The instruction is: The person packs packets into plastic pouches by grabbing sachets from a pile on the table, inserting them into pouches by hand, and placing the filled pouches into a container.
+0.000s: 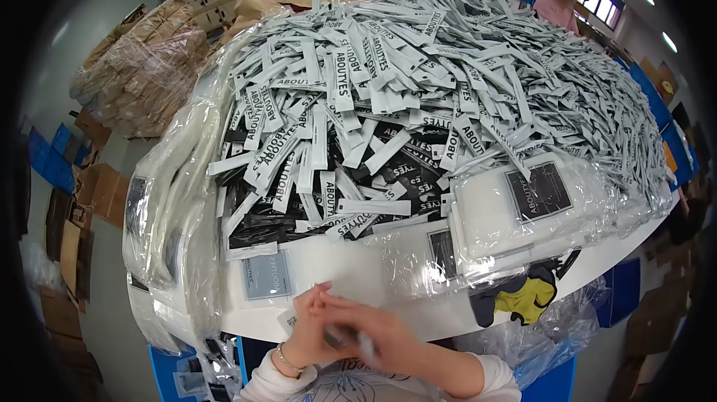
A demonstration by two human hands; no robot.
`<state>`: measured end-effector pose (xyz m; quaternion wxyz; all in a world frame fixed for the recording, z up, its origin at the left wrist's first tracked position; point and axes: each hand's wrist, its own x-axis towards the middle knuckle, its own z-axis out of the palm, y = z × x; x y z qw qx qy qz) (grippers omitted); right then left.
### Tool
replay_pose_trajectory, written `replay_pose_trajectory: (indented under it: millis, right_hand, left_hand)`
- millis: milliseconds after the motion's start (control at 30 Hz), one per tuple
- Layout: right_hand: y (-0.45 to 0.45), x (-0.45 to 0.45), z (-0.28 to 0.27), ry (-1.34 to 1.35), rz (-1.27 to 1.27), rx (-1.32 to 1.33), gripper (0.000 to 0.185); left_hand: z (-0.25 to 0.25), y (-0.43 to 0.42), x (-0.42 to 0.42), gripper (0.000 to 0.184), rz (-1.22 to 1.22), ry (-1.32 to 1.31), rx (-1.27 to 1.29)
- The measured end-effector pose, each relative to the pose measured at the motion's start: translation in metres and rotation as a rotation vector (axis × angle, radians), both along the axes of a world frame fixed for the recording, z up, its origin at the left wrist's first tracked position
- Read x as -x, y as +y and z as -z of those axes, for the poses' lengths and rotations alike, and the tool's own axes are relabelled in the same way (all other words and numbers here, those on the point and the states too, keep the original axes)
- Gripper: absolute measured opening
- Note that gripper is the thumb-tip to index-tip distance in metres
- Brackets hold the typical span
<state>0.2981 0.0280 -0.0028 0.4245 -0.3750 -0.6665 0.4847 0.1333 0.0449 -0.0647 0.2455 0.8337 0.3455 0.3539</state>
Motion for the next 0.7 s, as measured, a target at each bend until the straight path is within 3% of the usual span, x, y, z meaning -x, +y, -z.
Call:
replay_pose_trajectory:
  millis: [33, 100, 133, 200, 267, 367, 433, 533, 633, 700]
  right_hand:
    - [0.002, -0.001, -0.005, -0.084, -0.093, -0.177, 0.03]
    - [0.004, -0.009, -0.016, -0.2, -0.099, -0.156, 0.037]
    - [0.005, -0.011, -0.018, -0.258, -0.103, -0.147, 0.041]
    - [0.005, -0.001, 0.0, 0.044, 0.034, 0.137, 0.048]
    - [0.001, 0.006, 0.007, 0.165, 0.226, 0.167, 0.05]
    - [-0.002, 0.003, 0.0, -0.067, 0.388, -0.159, 0.044]
    - [-0.006, -0.017, -0.001, -0.415, 0.219, -0.345, 0.037]
    - [-0.006, -0.011, 0.019, -0.616, -0.007, -0.352, 0.021]
    - [0.0, -0.022, 0.025, -0.659, -0.185, -0.316, 0.017]
    - [0.005, -0.027, 0.023, -0.607, -0.209, -0.31, 0.014]
  left_hand:
    - [-0.001, 0.002, 0.001, 0.102, 0.007, 0.025, 0.029]
    - [-0.002, 0.003, 0.003, 0.108, 0.019, 0.078, 0.088]
    - [-0.004, 0.001, 0.003, 0.111, 0.052, -0.02, 0.093]
    - [-0.01, -0.006, 0.0, 0.117, 0.118, -0.216, 0.098]
    - [-0.007, -0.002, 0.001, 0.118, 0.12, -0.188, 0.172]
    - [-0.012, 0.006, 0.007, 0.118, 0.123, -0.133, 0.203]
    - [-0.014, 0.005, 0.01, 0.117, 0.124, -0.075, 0.189]
    - [-0.029, 0.005, 0.008, 0.109, 0.166, 0.184, 0.14]
    - [-0.033, -0.001, 0.005, 0.099, 0.147, 0.151, 0.098]
    - [-0.032, 0.009, 0.017, 0.091, 0.094, 0.04, 0.401]
